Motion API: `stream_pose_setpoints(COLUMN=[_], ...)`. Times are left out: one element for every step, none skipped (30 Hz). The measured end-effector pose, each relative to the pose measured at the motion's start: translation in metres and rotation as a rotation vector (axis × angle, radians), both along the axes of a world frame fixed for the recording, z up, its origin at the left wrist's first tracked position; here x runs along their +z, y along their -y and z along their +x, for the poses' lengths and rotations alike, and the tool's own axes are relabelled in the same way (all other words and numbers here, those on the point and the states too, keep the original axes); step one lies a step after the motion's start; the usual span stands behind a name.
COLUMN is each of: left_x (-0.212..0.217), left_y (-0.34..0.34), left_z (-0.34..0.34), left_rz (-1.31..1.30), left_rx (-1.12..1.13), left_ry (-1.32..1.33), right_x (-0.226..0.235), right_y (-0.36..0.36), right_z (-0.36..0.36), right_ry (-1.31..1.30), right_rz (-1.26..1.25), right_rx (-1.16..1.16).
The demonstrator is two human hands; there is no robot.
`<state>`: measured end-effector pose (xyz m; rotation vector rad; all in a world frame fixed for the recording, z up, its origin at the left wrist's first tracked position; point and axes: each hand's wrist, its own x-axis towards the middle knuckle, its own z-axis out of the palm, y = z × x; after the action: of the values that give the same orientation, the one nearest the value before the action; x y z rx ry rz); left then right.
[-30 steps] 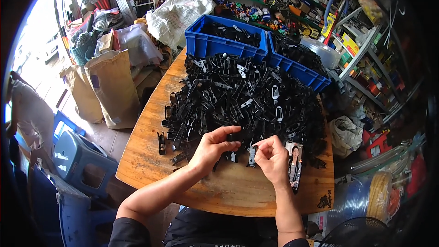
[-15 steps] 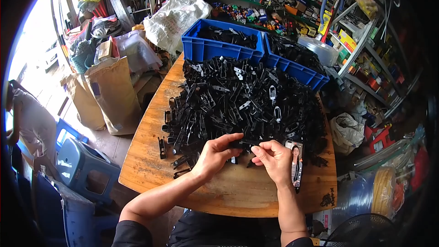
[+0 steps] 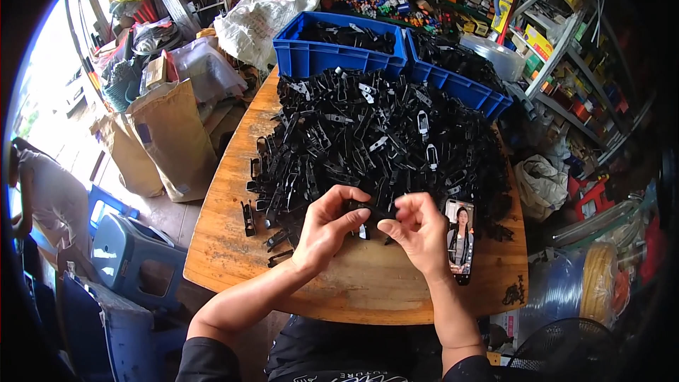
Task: Inspecting and sorting small black plastic components at a workbench.
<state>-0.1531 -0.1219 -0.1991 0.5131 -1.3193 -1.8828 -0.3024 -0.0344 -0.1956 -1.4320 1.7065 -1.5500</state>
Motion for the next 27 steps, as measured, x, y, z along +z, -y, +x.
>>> stream_pose_setpoints(left_x=[0.000,-0.001,-0.002,-0.004,-0.008,-0.011,-0.013,-0.014,-0.014,-0.012,-0.004,0.007,0.008,0.003,-0.002,-0.002,-0.007,-0.014,-0.019,-0.008,-0.008,-0.007,-0.008,-0.015,-0.012,-0.007,-0.002], left_y=[0.001,0.001,0.002,0.004,0.005,0.007,0.008,0.013,0.019,0.028,0.035,0.038,0.044,0.047,0.048,0.043,0.040,0.039,0.035,0.020,0.010,0.001,-0.005,-0.002,0.000,0.003,0.005], left_z=[0.001,0.002,0.004,0.004,0.003,0.002,0.002,0.002,0.004,0.008,0.009,0.009,0.014,0.017,0.019,0.020,0.018,0.018,0.017,0.007,0.000,0.000,0.001,0.004,0.006,0.008,0.007], left_rz=[0.001,0.115,0.229,0.345,0.347,0.406,0.464,0.443,0.393,0.412,0.430,0.492,0.536,0.533,0.531,0.532,0.507,0.481,0.455,0.499,0.547,0.533,0.518,0.498,0.497,0.429,0.360], left_rx=[-0.003,-0.050,-0.096,-0.154,-0.153,-0.201,-0.250,-0.253,-0.158,-0.099,-0.054,-0.074,-0.097,-0.126,-0.157,-0.171,-0.183,-0.222,-0.271,-0.184,-0.234,-0.207,-0.179,-0.198,-0.203,-0.198,-0.193], left_ry=[0.003,-0.060,-0.123,-0.193,-0.194,-0.218,-0.240,-0.243,-0.280,-0.339,-0.400,-0.441,-0.464,-0.463,-0.462,-0.442,-0.398,-0.317,-0.236,-0.115,-0.081,-0.045,-0.008,-0.007,-0.009,0.040,0.089], right_x=[0.000,0.005,0.004,0.003,0.002,0.002,-0.001,-0.005,-0.007,0.000,-0.022,-0.037,-0.038,-0.034,-0.027,-0.015,0.001,-0.002,-0.005,-0.006,-0.003,-0.005,-0.005,0.001,0.003,0.005,0.008], right_y=[0.003,0.001,0.000,-0.001,-0.001,-0.001,0.000,0.002,0.005,0.004,0.008,0.007,0.009,0.010,0.007,0.004,-0.001,0.000,-0.004,-0.004,-0.004,0.000,0.002,0.002,0.003,0.003,0.003], right_z=[0.001,-0.001,-0.002,-0.004,-0.005,-0.002,0.001,0.005,0.010,0.015,0.012,0.010,0.014,0.014,0.013,0.011,0.010,0.010,0.011,0.016,0.021,0.024,0.025,0.023,0.016,0.007,-0.003], right_ry=[0.093,0.369,0.371,0.259,0.146,0.231,0.232,0.131,0.030,-0.425,-0.720,-0.797,-0.869,-0.871,-0.671,-0.474,-0.260,-0.092,0.072,0.092,0.087,-0.012,-0.110,-0.221,-0.224,-0.344,-0.464], right_rz=[-0.038,0.057,0.057,0.079,0.100,0.063,0.064,0.019,-0.026,0.116,-0.044,-0.047,-0.055,-0.059,-0.006,0.045,0.113,0.040,-0.035,-0.127,-0.152,-0.160,-0.167,-0.191,-0.190,-0.184,-0.177], right_rx=[0.002,0.267,0.265,0.265,0.266,0.262,0.266,0.256,0.247,0.113,0.047,0.033,0.030,0.026,0.027,0.035,0.066,0.063,0.050,0.046,0.123,0.145,0.167,0.158,0.154,0.122,0.089])
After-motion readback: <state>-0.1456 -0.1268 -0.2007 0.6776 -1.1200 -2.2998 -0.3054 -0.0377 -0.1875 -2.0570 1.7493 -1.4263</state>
